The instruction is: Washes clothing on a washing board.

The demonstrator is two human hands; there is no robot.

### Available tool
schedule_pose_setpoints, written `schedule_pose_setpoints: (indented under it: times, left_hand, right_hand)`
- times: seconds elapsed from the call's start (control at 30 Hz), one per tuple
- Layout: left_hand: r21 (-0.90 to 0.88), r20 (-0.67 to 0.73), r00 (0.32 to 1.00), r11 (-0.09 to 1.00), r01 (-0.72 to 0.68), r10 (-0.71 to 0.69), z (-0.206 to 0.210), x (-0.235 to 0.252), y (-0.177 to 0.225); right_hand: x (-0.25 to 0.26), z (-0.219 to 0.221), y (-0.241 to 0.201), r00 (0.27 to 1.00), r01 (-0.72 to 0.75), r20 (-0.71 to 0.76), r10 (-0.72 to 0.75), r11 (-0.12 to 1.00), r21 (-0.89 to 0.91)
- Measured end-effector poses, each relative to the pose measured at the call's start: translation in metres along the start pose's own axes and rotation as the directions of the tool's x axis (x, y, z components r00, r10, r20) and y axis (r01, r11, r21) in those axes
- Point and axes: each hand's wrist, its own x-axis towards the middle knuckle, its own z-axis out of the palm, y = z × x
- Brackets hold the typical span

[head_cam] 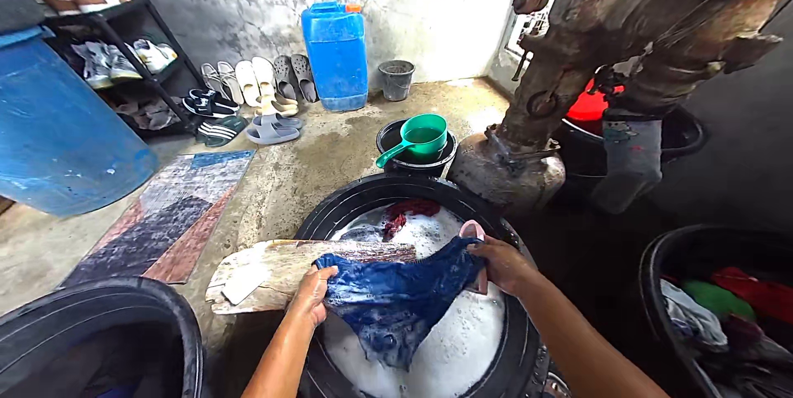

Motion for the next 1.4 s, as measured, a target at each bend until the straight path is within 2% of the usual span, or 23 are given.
schedule_pose_setpoints:
  times: [0.1,0.17,0.23,0.3,0.37,0.43,0.47,0.53,0.6,0.63,0.67,0.73,0.83,0.9,0.97,1.03,1.1,1.17,1.23,1.3,1.4]
  left_hand:
    - [0.052,-0.016,0.992,0.990,-0.128,0.129,-0.016,0.002,-0.002]
    - [0.248,-0.034,0.982,0.953,-0.171,0.185,-0.035,0.013,-0.017]
    - [0.508,-0.068,0.973,0.847,-0.157,0.221,-0.054,0.026,-0.038]
    - [0.710,-0.132,0.954,0.697,-0.099,0.270,-0.061,0.024,-0.044]
    - [0.795,-0.165,0.897,0.594,-0.125,0.410,-0.060,0.016,-0.043]
    - [0.864,-0.119,0.787,0.453,-0.219,0.606,-0.059,0.015,-0.040]
    - [0.901,-0.060,0.734,0.353,-0.253,0.677,-0.058,0.020,-0.039]
    - [0.936,0.123,0.654,0.132,-0.326,0.746,-0.057,0.032,-0.043]
    - [0.921,0.284,0.604,-0.037,-0.387,0.745,-0.058,0.045,-0.050]
    - [0.909,0.336,0.589,-0.089,-0.408,0.735,-0.060,0.050,-0.054]
    - [0.900,0.373,0.574,-0.134,-0.414,0.728,-0.063,0.054,-0.058]
    - [0.891,0.419,0.569,-0.200,-0.407,0.707,-0.071,0.055,-0.068]
    - [0.904,0.417,0.619,-0.236,-0.356,0.666,-0.076,0.052,-0.072]
    - [0.923,0.377,0.657,-0.209,-0.322,0.653,-0.074,0.047,-0.068]
    - [0.934,0.358,0.717,-0.211,-0.289,0.598,-0.074,0.043,-0.063]
    - [0.920,0.391,0.730,-0.244,-0.306,0.561,-0.074,0.044,-0.064]
    - [0.915,0.403,0.741,-0.217,-0.340,0.537,-0.067,0.045,-0.070]
    - [0.908,0.418,0.733,-0.215,-0.360,0.536,-0.063,0.046,-0.072]
    - [0.907,0.420,0.725,-0.223,-0.358,0.545,-0.063,0.047,-0.074]
    - [0.907,0.419,0.719,-0.218,-0.360,0.554,-0.062,0.048,-0.075]
    - [0.913,0.399,0.722,-0.175,-0.368,0.566,-0.062,0.047,-0.073]
  right_hand:
    - [0.018,0.008,0.007,0.999,0.042,-0.007,-0.042,0.999,-0.024]
    - [0.042,0.011,0.027,1.000,0.016,-0.010,-0.018,0.984,-0.175]
    - [0.067,0.012,0.055,0.998,-0.060,-0.005,0.065,0.902,-0.428]
    - [0.086,0.005,0.079,0.993,-0.120,-0.057,0.106,0.801,-0.586]
    - [0.089,-0.007,0.090,0.985,-0.136,-0.172,0.032,0.757,-0.639]
    - [0.087,-0.019,0.093,0.952,-0.128,-0.290,-0.098,0.734,-0.667]
    - [0.089,-0.026,0.098,0.932,-0.136,-0.336,-0.137,0.727,-0.673]
    - [0.095,-0.034,0.113,0.914,-0.181,-0.387,-0.123,0.731,-0.659]
    - [0.100,-0.026,0.122,0.953,-0.128,-0.297,-0.053,0.821,-0.556]
    - [0.096,-0.011,0.116,0.986,-0.079,-0.168,-0.003,0.872,-0.482]
    - [0.090,0.013,0.107,0.999,-0.030,-0.036,0.016,0.903,-0.429]
    - [0.068,0.080,0.088,0.977,0.080,0.215,0.006,0.918,-0.389]
    - [0.034,0.194,0.077,0.907,0.240,0.420,0.007,0.812,-0.532]
    - [0.025,0.242,0.081,0.878,0.371,0.479,-0.018,0.657,-0.656]
    - [0.036,0.241,0.095,0.852,0.492,0.520,-0.069,0.450,-0.745]
    - [0.053,0.203,0.109,0.865,0.491,0.495,-0.085,0.342,-0.801]
    - [0.068,0.168,0.112,0.921,0.379,0.384,-0.059,0.355,-0.855]
    - [0.082,0.154,0.102,0.969,0.217,0.246,0.014,0.422,-0.880]
    - [0.093,0.148,0.093,0.983,0.124,0.173,0.065,0.458,-0.880]
    - [0.086,0.163,0.076,0.977,0.133,0.194,0.083,0.474,-0.870]
    - [0.048,0.224,0.056,0.929,0.289,0.368,0.045,0.534,-0.795]
